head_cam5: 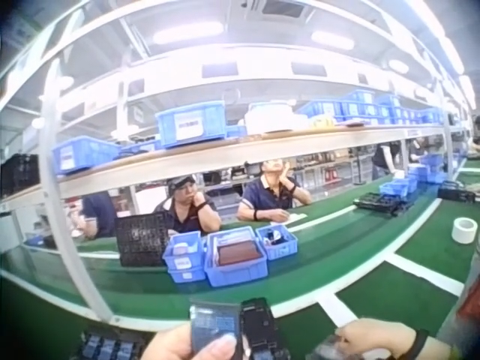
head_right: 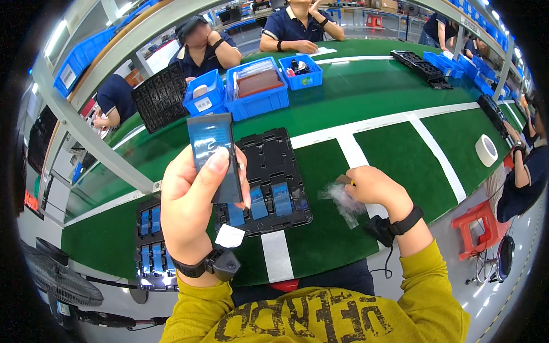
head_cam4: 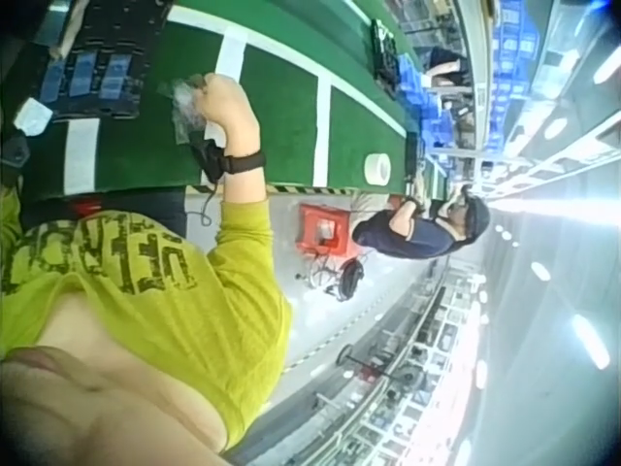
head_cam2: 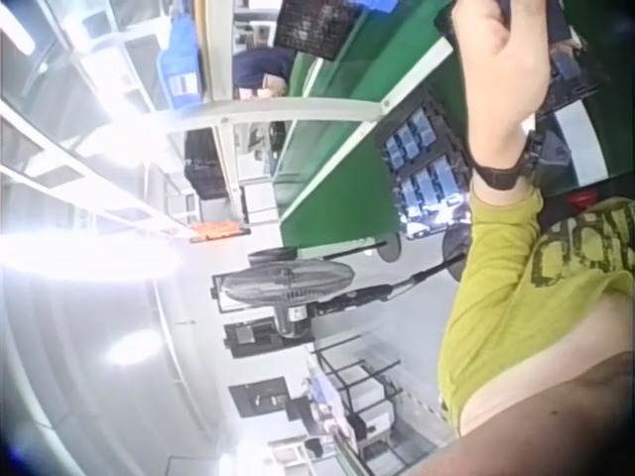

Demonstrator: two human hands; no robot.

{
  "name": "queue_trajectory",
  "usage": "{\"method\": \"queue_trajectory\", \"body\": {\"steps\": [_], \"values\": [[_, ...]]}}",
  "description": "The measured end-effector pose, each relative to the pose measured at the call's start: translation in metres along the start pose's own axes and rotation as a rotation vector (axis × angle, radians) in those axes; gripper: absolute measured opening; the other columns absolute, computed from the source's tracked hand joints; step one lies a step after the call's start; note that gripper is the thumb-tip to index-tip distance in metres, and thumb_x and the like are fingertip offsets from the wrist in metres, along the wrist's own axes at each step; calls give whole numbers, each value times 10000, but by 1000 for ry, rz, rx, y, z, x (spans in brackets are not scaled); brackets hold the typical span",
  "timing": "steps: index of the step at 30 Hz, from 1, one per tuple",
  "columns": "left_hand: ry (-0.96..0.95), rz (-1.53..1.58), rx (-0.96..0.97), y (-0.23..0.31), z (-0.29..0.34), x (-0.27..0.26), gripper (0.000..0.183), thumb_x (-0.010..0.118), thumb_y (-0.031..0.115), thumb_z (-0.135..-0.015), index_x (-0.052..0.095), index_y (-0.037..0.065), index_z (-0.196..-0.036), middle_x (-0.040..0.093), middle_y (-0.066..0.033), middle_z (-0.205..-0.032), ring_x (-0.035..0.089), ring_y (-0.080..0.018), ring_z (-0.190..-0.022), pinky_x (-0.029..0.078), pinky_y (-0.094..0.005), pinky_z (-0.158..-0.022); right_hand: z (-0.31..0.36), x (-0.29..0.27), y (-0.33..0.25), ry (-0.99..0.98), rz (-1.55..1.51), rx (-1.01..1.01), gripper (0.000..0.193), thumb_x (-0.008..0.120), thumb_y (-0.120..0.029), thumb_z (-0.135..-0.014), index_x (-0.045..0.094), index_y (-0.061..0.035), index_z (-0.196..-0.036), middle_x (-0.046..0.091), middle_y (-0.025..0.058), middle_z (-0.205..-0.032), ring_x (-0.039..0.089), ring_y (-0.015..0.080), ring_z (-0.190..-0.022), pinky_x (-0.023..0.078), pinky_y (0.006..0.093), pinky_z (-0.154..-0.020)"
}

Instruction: The person is assembling electronic components at a factory workstation, specifically handling a flat battery-like component and a black plastic tray.

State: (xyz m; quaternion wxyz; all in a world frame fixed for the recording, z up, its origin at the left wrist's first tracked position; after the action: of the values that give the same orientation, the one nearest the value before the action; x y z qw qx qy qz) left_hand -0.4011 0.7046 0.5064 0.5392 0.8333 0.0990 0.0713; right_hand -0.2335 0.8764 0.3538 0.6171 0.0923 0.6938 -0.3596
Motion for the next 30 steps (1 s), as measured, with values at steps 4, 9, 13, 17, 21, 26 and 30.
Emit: {"method": "queue_trajectory", "body": {"steps": [4, 9, 13, 17, 21, 26, 30], "values": [[10, 17, -3, -1, -1, 2, 231, 505, 218, -883, 517, -11, -860, 572, -80, -720, 568, -128, -546, 450, -226, -491, 11, -3, 7, -3, -168, 3, 217, 588, -154, -753, 592, 41, -847, 599, 192, -704, 581, 302, -647, 458, 349, -599], [2, 19, -10, 0, 1, 3, 214, 503, 200, -882, 518, -13, -862, 570, -80, -709, 568, -131, -541, 451, -228, -491, 26, -33, 1, 47, -236, 38, 236, 591, -190, -771, 593, 31, -855, 607, 187, -737, 585, 304, -671, 460, 350, -621], [-37, 64, -69, -3, 4, 9, 163, 511, 162, -897, 522, 1, -927, 553, -17, -723, 544, -78, -606, 450, -216, -552, 38, -71, -23, 227, -4, 134, 245, 576, -224, -801, 559, 18, -770, 584, 200, -706, 564, 356, -683, 446, 398, -612], [-25, 86, -62, 0, 7, 14, 153, 503, 144, -896, 523, -5, -921, 556, -26, -719, 552, -85, -595, 457, -220, -536, 40, -90, -55, 408, 13, 59, 229, 528, -198, -848, 523, 6, -744, 539, 208, -644, 535, 370, -651, 417, 412, -564], [-7, 60, -52, -3, 7, 11, 136, 503, 124, -891, 523, -9, -917, 553, -30, -712, 552, -84, -571, 458, -217, -517, 54, -99, -118, 322, -547, -234, 108, 511, -108, -856, 519, -2, -835, 527, 142, -631, 525, 310, -570, 420, 328, -507], [1, -5, -26, 2, 11, 14, 128, 512, 101, -881, 526, -18, -928, 546, -31, -706, 554, -78, -576, 461, -212, -506, 62, -101, -168, 443, -430, -565, 96, 592, -46, -786, 540, -12, -860, 570, 120, -701, 569, 291, -595, 455, 332, -522], [8, -43, -26, 3, 11, 16, 138, 513, 81, -875, 531, -29, -957, 544, -36, -749, 552, -68, -580, 461, -204, -494, 58, -102, -166, 570, -379, -490, 127, 627, -80, -766, 531, -7, -806, 579, 117, -674, 584, 283, -582, 454, 328, -494]]}}
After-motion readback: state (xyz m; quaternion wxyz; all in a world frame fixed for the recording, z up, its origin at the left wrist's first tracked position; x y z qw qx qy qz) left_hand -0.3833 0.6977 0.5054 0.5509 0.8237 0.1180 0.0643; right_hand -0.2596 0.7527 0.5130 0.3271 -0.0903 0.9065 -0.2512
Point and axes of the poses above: each hand's wrist, its own z-axis away from the middle knuckle, its own x-axis out of the palm, y = z × x, the point moved 6 cm from there along -z, towards the middle knuckle
